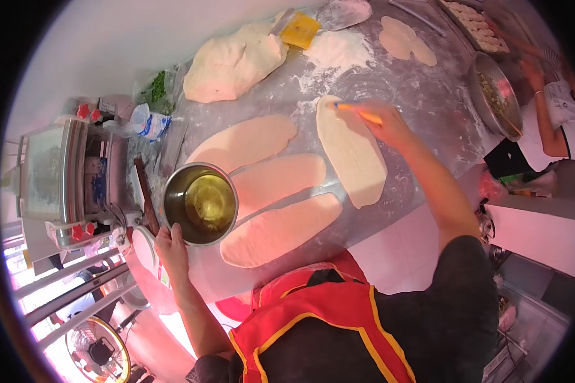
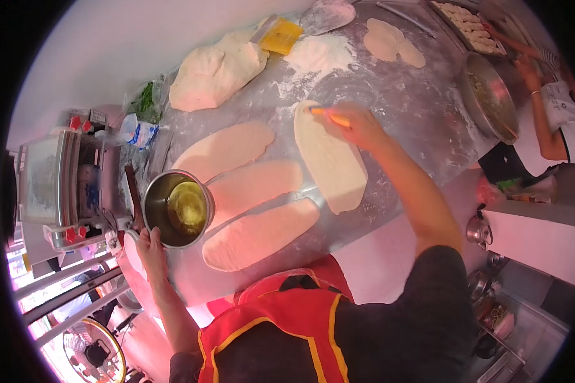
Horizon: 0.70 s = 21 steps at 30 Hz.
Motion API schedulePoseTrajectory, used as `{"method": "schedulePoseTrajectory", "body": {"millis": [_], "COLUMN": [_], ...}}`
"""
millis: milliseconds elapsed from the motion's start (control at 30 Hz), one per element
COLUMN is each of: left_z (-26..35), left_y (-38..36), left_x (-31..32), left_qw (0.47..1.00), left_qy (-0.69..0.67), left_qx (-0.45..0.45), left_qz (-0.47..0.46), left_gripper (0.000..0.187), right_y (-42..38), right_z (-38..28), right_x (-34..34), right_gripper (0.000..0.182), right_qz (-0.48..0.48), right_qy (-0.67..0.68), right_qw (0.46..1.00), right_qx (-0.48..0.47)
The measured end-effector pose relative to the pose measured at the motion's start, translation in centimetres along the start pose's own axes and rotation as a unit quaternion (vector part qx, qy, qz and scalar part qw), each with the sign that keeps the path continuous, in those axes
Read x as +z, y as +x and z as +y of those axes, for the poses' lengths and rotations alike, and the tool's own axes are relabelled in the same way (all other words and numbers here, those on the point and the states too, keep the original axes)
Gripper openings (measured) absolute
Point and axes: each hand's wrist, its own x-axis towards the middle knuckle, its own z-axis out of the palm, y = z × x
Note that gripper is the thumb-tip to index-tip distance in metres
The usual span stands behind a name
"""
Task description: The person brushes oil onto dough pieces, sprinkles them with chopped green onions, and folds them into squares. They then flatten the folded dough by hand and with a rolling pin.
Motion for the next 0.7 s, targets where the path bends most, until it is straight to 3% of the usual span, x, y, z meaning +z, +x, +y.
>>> {"method": "schedulePoseTrajectory", "body": {"millis": [100, 133, 200, 233, 300, 367, 500, 600, 633, 700], "left_z": [-1.3, -1.6, -0.7, -0.1, 0.3, -1.1, -2.0, -1.3, -2.3, -2.9], "left_y": [0.4, 0.4, 0.0, -0.4, -0.7, -0.9, -2.2, -3.9, -4.2, -5.3], "left_x": [-0.7, -1.0, -1.0, -0.8, -1.2, -1.4, -1.9, -4.1, -4.5, -6.3], "left_qw": [1.000, 1.000, 0.999, 1.000, 1.000, 0.999, 0.999, 1.000, 0.995, 0.994], "left_qy": [-0.009, -0.009, -0.033, -0.017, 0.018, 0.014, 0.029, 0.009, 0.061, 0.060], "left_qx": [0.009, 0.005, -0.012, -0.007, 0.002, 0.029, 0.032, 0.023, 0.074, 0.074], "left_qz": [-0.001, 0.000, 0.004, 0.007, 0.023, 0.009, 0.006, 0.015, 0.043, 0.051], "left_gripper": [0.030, 0.030, 0.029, 0.029, 0.029, 0.030, 0.027, 0.030, 0.030, 0.026], "right_y": [-0.1, -2.8, -8.4, -10.2, -15.5, -16.6, -9.0, -2.5, -0.9, 2.1], "right_z": [0.1, 1.5, -0.2, -3.5, -5.5, -9.0, -13.7, -23.4, -26.3, -31.9], "right_x": [1.2, 2.6, 1.7, -0.1, -1.9, -3.4, -1.4, 2.1, 2.9, 5.5], "right_gripper": [0.034, 0.035, 0.038, 0.038, 0.037, 0.035, 0.019, 0.014, 0.013, 0.013], "right_qz": [-0.085, -0.086, -0.083, -0.074, -0.204, -0.175, 0.007, 0.072, 0.031, -0.040], "right_qy": [-0.074, 0.053, 0.085, -0.007, -0.044, -0.106, 0.019, 0.295, 0.320, 0.357], "right_qw": [0.993, 0.992, 0.992, 0.996, 0.977, 0.979, 0.997, 0.951, 0.946, 0.933], "right_qx": [0.022, 0.072, 0.034, -0.055, 0.046, -0.019, -0.078, 0.055, 0.045, 0.027]}}
